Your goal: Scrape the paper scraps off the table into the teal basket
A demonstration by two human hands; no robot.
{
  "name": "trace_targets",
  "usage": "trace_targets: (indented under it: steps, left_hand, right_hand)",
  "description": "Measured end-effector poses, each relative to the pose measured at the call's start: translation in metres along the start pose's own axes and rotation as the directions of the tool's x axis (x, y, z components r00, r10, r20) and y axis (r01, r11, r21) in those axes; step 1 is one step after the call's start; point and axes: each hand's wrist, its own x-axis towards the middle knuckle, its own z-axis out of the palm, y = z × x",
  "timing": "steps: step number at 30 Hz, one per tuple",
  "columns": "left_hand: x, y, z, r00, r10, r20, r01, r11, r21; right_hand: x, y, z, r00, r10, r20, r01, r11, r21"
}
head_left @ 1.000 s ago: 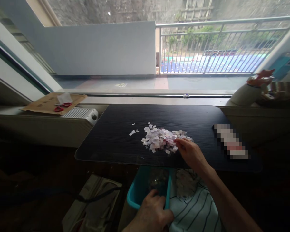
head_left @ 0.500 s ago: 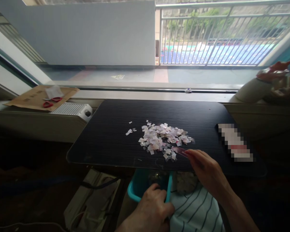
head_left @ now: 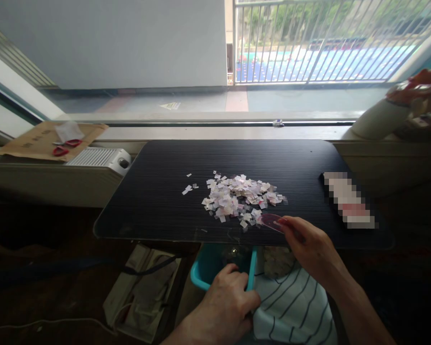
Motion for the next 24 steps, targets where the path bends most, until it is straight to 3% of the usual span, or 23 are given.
trace_targets:
  steps: [10,20,24]
  left_hand:
    - [0.001,-0.004,-0.003,0.999,-0.038,0.015,0.039,0.998,-0.042]
    - [-0.001,-0.003,-0.004,0.999,-0.041,-0.003,0.041,0.997,-0.065]
    - [-0.001,-0.004,-0.002,0.999,-0.031,-0.043,0.028,0.997,-0.068]
  right_hand:
    - [-0.008,0.004,-0.009,0.995,0.088,-0.035,-0.090,0.994,-0.058]
    - [0.000,0.009,-0.011,0.992,0.079,-0.101,-0.090,0.991,-0.103]
    - [-0.006,0.005,-0.016,0.996,0.085,-0.008,-0.085,0.994,-0.062]
